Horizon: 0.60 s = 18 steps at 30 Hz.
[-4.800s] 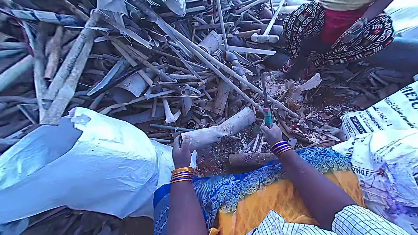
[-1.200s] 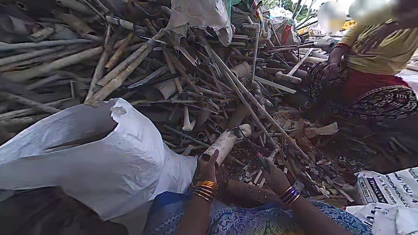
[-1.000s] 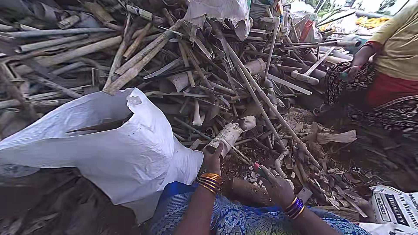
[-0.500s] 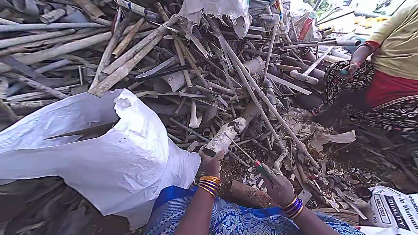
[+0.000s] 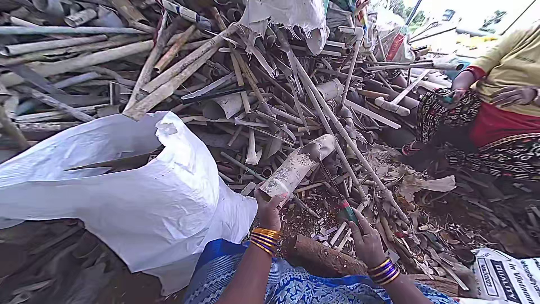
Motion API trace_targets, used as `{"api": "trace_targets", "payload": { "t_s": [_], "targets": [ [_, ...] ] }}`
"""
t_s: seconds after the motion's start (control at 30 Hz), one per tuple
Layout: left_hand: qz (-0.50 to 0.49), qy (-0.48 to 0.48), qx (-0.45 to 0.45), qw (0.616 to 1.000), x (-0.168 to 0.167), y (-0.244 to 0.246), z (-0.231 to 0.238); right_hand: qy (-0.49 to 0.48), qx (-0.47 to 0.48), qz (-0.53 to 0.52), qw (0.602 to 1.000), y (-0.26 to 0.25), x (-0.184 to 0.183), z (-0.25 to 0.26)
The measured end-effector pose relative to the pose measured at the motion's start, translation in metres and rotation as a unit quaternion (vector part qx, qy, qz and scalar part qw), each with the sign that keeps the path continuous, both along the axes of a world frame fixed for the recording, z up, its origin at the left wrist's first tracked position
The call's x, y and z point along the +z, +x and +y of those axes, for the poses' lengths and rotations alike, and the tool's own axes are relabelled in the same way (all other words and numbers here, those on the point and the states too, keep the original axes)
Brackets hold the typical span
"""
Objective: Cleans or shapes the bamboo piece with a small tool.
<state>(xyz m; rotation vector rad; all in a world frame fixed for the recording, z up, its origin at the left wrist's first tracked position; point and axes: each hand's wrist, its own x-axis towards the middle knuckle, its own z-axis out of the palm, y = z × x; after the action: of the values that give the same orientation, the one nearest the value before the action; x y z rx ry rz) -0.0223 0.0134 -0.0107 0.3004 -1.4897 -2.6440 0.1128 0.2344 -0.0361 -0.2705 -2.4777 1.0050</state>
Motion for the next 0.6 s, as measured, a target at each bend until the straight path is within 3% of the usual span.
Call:
{"api": "trace_targets", "payload": {
  "t_s": [0.03, 0.07, 0.1, 0.13, 0.17, 0.2, 0.27, 0.3, 0.33, 0.43, 0.5, 0.6],
  "targets": [
    [0.001, 0.007, 0.001, 1.0, -0.001, 0.0, 0.0, -0.173, 0.029, -0.056, 0.983, 0.001, 0.012, -0.002],
    [0.0, 0.013, 0.003, 1.0, -0.003, -0.001, 0.0, -0.385, 0.056, -0.091, 0.917, 0.0, 0.023, -0.004],
    [-0.002, 0.016, 0.004, 1.0, -0.004, -0.001, 0.0, -0.546, 0.068, -0.121, 0.826, 0.001, 0.032, -0.005],
    [-0.003, 0.018, 0.003, 1.0, -0.005, 0.0, 0.001, -0.622, 0.074, -0.135, 0.768, 0.002, 0.036, -0.004],
    [-0.004, 0.012, 0.001, 1.0, -0.006, -0.001, 0.001, -0.618, 0.083, -0.128, 0.771, 0.004, 0.037, -0.004],
    [-0.004, 0.003, -0.001, 1.0, -0.007, -0.001, 0.001, -0.537, 0.093, -0.105, 0.832, 0.006, 0.034, -0.005],
    [-0.002, -0.013, -0.004, 1.0, -0.008, 0.0, 0.002, -0.19, 0.093, -0.035, 0.977, 0.007, 0.024, -0.001],
    [0.0, -0.021, -0.004, 1.0, -0.008, 0.001, 0.002, -0.026, 0.078, 0.035, 0.996, 0.008, 0.016, 0.001],
    [0.002, -0.023, -0.007, 1.0, -0.009, 0.001, 0.002, 0.074, 0.064, 0.11, 0.989, 0.007, 0.009, 0.0],
    [0.009, -0.026, -0.009, 1.0, -0.009, 0.0, 0.003, 0.191, 0.056, 0.223, 0.954, 0.008, 0.006, 0.0],
    [0.019, -0.036, -0.001, 0.999, -0.01, 0.001, 0.003, 0.219, 0.047, 0.191, 0.956, 0.006, -0.002, 0.006],
    [0.037, -0.062, 0.005, 0.997, -0.005, 0.003, 0.006, 0.155, -0.014, 0.048, 0.987, 0.002, -0.005, 0.007]
  ]
}}
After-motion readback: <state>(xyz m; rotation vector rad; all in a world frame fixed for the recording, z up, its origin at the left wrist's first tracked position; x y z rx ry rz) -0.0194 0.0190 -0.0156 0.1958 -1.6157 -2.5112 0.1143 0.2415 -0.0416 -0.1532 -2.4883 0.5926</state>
